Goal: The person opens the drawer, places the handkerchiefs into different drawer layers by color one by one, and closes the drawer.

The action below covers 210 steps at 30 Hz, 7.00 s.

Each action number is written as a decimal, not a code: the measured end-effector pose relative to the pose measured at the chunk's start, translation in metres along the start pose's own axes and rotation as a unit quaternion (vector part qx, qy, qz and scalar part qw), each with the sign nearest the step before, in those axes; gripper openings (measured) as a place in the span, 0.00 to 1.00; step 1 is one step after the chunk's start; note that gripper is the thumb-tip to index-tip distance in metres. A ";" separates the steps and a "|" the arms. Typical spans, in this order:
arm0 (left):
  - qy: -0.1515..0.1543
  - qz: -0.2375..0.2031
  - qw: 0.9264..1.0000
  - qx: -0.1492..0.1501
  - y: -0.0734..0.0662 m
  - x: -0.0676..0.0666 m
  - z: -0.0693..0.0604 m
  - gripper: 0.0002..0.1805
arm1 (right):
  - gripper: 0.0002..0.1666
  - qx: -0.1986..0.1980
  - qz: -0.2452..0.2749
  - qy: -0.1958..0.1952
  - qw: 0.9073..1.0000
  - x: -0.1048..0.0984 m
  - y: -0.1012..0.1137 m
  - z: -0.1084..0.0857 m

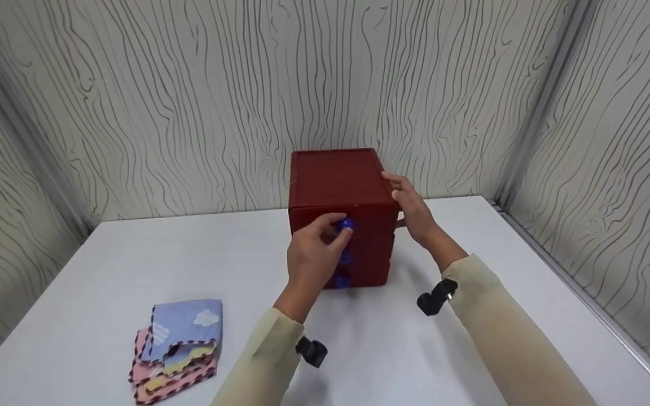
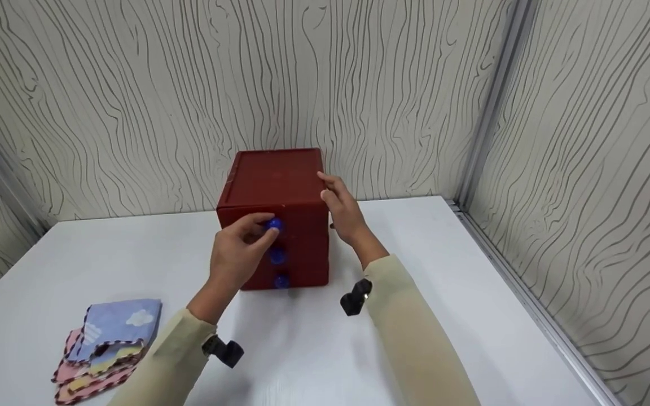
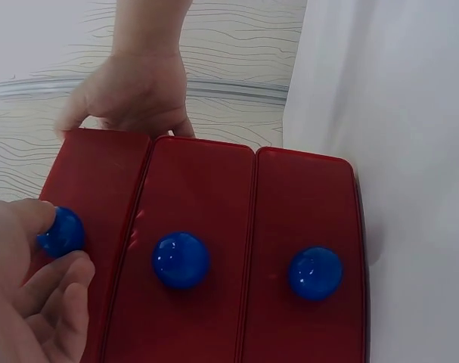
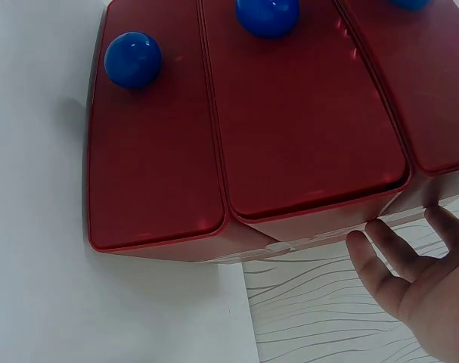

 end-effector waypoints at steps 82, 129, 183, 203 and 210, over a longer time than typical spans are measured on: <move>0.097 0.003 0.993 -0.074 0.034 0.015 -0.041 0.11 | 0.39 0.023 -0.022 0.020 0.999 -0.003 -0.020 0.012; 0.143 0.029 0.989 -0.035 0.017 -0.003 -0.066 0.11 | 0.39 -0.025 0.014 0.003 1.000 0.004 -0.030 0.015; 0.141 0.100 0.985 0.022 -0.019 -0.015 -0.122 0.10 | 0.39 -0.022 0.006 0.007 1.000 0.002 -0.023 0.013; 0.228 0.088 0.969 0.033 -0.015 -0.040 -0.136 0.12 | 0.40 0.003 -0.018 0.003 1.000 0.004 -0.002 0.000; 0.241 0.132 0.961 0.041 0.008 -0.060 -0.146 0.08 | 0.39 -0.001 -0.021 0.003 1.000 0.002 -0.024 0.011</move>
Point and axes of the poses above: each hand's wrist, its own z-axis towards the middle knuckle, its own x-axis out of the palm, y = z × x, the point moved 2 cm from there along z, towards the middle knuckle, and after that the axes turned 5 degrees about x, right-handed, at the moved point
